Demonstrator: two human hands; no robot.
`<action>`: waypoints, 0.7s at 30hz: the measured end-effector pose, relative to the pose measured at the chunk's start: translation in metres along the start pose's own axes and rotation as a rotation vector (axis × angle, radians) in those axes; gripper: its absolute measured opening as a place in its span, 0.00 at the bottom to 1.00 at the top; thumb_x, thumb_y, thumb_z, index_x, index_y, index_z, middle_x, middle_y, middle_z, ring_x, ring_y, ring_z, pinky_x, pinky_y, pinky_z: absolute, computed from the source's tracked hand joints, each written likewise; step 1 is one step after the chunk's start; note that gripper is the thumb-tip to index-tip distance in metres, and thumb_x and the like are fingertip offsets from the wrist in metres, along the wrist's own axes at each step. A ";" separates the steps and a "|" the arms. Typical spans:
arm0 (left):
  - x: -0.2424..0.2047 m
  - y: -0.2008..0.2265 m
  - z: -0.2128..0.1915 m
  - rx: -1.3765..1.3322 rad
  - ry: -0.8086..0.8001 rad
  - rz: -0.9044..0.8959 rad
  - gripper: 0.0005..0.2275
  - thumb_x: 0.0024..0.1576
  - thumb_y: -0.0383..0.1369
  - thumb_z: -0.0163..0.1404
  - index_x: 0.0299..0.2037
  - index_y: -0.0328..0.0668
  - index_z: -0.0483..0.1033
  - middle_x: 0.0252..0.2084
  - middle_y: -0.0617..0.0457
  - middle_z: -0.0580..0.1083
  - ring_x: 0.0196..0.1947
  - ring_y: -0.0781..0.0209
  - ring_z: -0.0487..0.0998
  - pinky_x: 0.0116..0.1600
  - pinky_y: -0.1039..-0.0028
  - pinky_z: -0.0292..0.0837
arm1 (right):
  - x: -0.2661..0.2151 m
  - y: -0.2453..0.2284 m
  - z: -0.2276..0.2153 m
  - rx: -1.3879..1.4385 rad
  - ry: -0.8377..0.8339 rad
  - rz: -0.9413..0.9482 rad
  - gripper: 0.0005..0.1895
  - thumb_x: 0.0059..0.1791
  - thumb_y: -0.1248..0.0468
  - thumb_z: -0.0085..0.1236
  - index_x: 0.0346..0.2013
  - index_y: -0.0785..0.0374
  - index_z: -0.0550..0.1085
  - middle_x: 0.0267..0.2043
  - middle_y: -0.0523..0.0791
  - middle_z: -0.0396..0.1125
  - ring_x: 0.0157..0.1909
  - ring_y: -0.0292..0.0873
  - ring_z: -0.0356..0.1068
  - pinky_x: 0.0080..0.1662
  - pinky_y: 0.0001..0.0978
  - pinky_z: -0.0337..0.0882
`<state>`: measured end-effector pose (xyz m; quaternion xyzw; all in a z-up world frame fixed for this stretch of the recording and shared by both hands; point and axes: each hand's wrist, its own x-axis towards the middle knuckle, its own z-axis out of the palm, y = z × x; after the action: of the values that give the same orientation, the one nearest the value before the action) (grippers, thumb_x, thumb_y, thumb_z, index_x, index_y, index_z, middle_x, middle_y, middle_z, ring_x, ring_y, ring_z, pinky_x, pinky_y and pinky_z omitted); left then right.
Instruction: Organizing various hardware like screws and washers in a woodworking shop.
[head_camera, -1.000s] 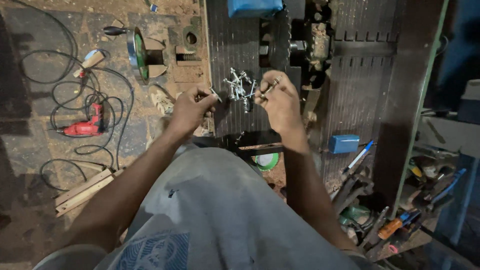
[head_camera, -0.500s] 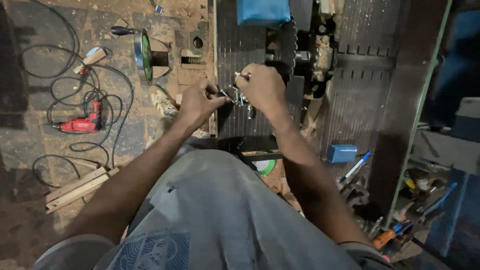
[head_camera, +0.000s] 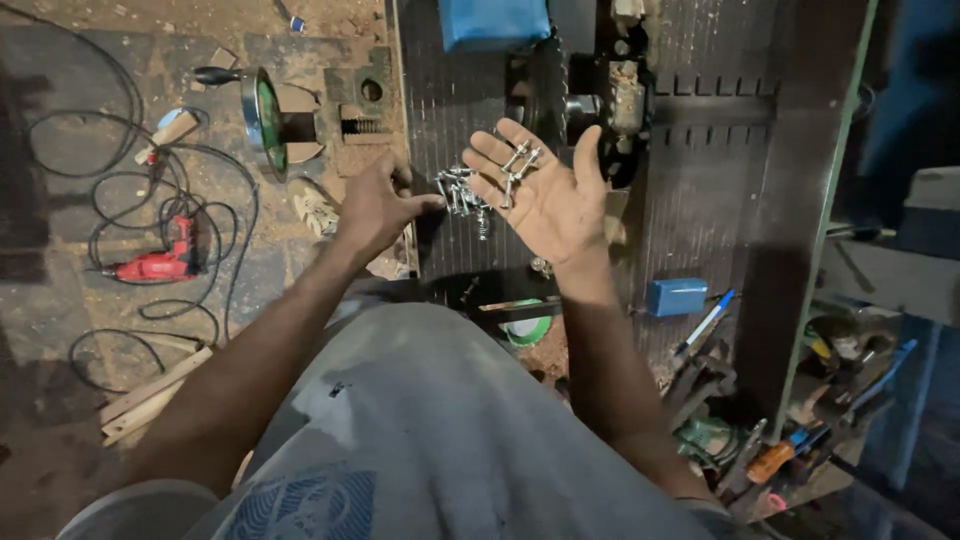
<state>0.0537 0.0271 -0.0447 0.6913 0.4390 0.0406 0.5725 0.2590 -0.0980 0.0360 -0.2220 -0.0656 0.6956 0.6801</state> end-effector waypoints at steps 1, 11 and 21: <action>0.000 -0.001 -0.001 0.014 0.011 0.026 0.21 0.46 0.41 0.71 0.34 0.38 0.70 0.27 0.52 0.74 0.28 0.65 0.75 0.33 0.70 0.73 | -0.001 0.001 0.004 0.030 0.024 0.002 0.47 0.56 0.32 0.30 0.70 0.70 0.63 0.69 0.60 0.64 0.74 0.59 0.61 0.75 0.55 0.61; -0.001 0.010 -0.002 -0.006 -0.063 -0.104 0.21 0.49 0.43 0.68 0.37 0.39 0.69 0.29 0.51 0.72 0.27 0.64 0.74 0.29 0.69 0.73 | -0.002 0.000 0.036 -1.346 0.977 0.054 0.16 0.55 0.56 0.58 0.51 0.63 0.79 0.43 0.62 0.72 0.33 0.61 0.69 0.33 0.46 0.65; -0.004 -0.016 0.007 -0.101 0.033 0.028 0.22 0.45 0.41 0.70 0.34 0.37 0.70 0.27 0.52 0.73 0.27 0.65 0.75 0.33 0.70 0.73 | 0.032 0.030 0.005 -1.989 0.748 0.121 0.15 0.45 0.55 0.64 0.41 0.61 0.81 0.37 0.53 0.76 0.41 0.55 0.77 0.44 0.45 0.75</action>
<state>0.0461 0.0188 -0.0580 0.6667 0.4360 0.0821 0.5990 0.2300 -0.0680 0.0218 -0.8804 -0.3804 0.2496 0.1339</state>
